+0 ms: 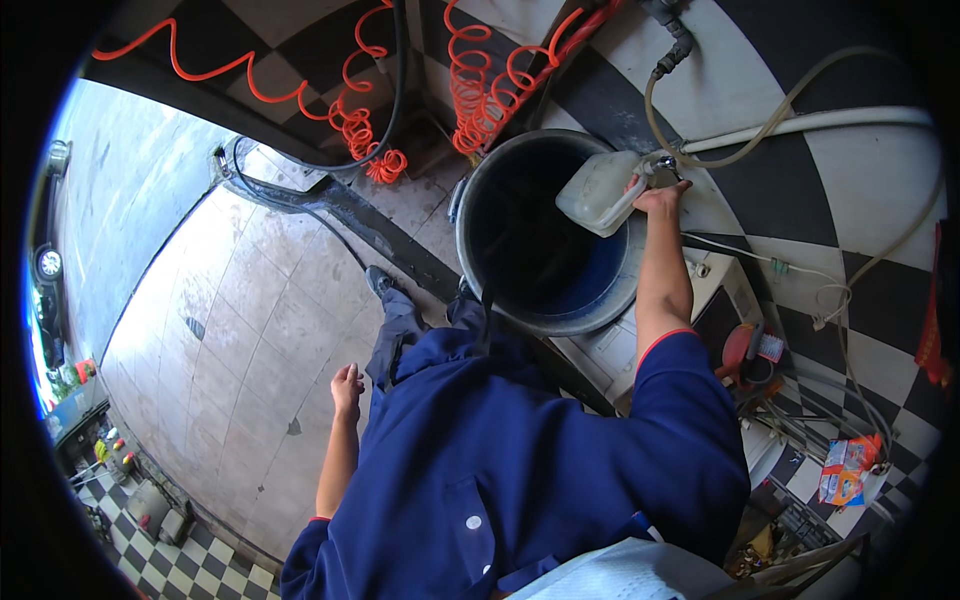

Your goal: The person uses a digital tire inflator to check and inflate the tires of a silver car. They attach the inflator to each tire valve, monitor the pressure on the device, and then move to the next tire. The task includes walking between tires and handling the inflator and hose.

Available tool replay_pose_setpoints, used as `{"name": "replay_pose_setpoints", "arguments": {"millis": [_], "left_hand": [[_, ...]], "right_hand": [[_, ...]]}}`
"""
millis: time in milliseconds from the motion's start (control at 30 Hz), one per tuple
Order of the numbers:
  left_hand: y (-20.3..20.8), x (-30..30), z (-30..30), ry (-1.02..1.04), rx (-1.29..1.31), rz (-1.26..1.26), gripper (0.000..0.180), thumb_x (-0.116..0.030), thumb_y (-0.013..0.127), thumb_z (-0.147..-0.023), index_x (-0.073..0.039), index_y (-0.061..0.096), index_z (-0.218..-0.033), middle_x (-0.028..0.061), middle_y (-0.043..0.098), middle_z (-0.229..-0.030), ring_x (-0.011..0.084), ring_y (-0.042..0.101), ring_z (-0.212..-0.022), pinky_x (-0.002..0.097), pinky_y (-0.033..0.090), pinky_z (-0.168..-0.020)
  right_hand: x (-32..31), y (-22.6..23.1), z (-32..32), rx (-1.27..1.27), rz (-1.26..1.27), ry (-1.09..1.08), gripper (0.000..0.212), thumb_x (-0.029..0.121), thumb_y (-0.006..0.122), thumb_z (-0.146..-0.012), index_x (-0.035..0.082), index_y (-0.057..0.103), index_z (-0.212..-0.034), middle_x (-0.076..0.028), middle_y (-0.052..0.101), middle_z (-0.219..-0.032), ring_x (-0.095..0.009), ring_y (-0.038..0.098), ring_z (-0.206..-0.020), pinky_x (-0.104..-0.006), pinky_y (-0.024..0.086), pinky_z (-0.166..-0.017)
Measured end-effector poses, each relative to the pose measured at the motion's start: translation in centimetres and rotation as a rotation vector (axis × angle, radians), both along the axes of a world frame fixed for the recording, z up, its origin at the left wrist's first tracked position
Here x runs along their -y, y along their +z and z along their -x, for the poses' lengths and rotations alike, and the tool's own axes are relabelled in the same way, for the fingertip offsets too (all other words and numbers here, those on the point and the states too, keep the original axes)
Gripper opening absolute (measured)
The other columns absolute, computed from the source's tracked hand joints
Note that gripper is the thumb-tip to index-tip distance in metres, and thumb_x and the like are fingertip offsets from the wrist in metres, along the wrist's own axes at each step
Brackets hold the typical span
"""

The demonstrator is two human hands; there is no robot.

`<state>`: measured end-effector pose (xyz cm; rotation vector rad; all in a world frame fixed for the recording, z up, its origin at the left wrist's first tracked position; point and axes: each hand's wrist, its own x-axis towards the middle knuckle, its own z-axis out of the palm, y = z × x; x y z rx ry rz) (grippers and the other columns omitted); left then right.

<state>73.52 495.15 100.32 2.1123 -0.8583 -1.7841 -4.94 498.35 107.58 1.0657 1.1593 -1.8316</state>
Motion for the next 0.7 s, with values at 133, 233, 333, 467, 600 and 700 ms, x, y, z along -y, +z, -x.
{"name": "replay_pose_setpoints", "arguments": {"millis": [133, 233, 333, 467, 600, 700], "left_hand": [[-0.1, -0.3, -0.1, -0.017, 0.029, -0.007, 0.029, -0.023, 0.062, -0.095, 0.003, 0.063, -0.11, 0.0042, 0.06, -0.076, 0.0083, 0.05, -0.056, 0.023, 0.042, -0.05], [0.0, -0.6, -0.3, 0.012, 0.038, -0.008, 0.03, -0.023, 0.062, -0.095, 0.002, 0.063, -0.11, 0.004, 0.059, -0.075, 0.0082, 0.05, -0.056, 0.0231, 0.041, -0.049], [0.2, -1.0, -0.4, 0.022, 0.039, 0.004, 0.03, -0.024, 0.062, -0.095, 0.002, 0.063, -0.111, 0.004, 0.059, -0.075, 0.0082, 0.05, -0.056, 0.0231, 0.041, -0.049], [0.4, -1.6, -0.4, 0.031, 0.039, 0.007, 0.03, -0.024, 0.062, -0.095, 0.002, 0.063, -0.111, 0.0043, 0.06, -0.075, 0.0083, 0.05, -0.056, 0.0231, 0.042, -0.05], [0.2, -2.3, -0.7, 0.025, 0.042, 0.006, 0.03, -0.024, 0.062, -0.095, 0.002, 0.063, -0.111, 0.0045, 0.06, -0.075, 0.0082, 0.05, -0.056, 0.0232, 0.042, -0.05], [0.2, -2.6, -0.9, 0.026, 0.047, 0.007, 0.03, -0.024, 0.062, -0.096, 0.002, 0.063, -0.11, 0.0045, 0.06, -0.075, 0.0081, 0.05, -0.056, 0.0232, 0.042, -0.05]], "right_hand": [[0.3, 0.4, -0.3, 0.02, -0.014, -0.001, 0.112, 0.098, 0.027, -0.067, 0.003, 0.047, -0.124, -0.015, 0.054, -0.098, -0.027, 0.05, -0.083, -0.0435, 0.042, -0.078], [0.2, 0.3, -0.2, 0.022, -0.017, 0.003, 0.111, 0.098, 0.027, -0.066, 0.003, 0.048, -0.12, -0.015, 0.054, -0.095, -0.027, 0.05, -0.081, -0.0431, 0.042, -0.077], [0.1, -0.1, 0.1, 0.03, 0.008, -0.002, 0.11, 0.098, 0.027, -0.066, 0.003, 0.05, -0.115, -0.014, 0.054, -0.091, -0.027, 0.05, -0.078, -0.0426, 0.042, -0.077], [0.1, -0.5, 0.1, 0.026, 0.006, 0.006, 0.11, 0.099, 0.026, -0.065, 0.003, 0.052, -0.11, -0.014, 0.055, -0.089, -0.027, 0.05, -0.075, -0.0424, 0.042, -0.076], [0.3, -0.1, -0.1, 0.042, -0.026, 0.001, 0.111, 0.099, 0.027, -0.064, 0.002, 0.051, -0.112, -0.014, 0.056, -0.092, -0.027, 0.051, -0.078, -0.0424, 0.042, -0.077], [0.3, 0.4, -0.4, 0.041, -0.021, 0.001, 0.112, 0.099, 0.028, -0.064, 0.001, 0.051, -0.114, -0.014, 0.056, -0.094, -0.027, 0.051, -0.08, -0.0423, 0.042, -0.078]]}}
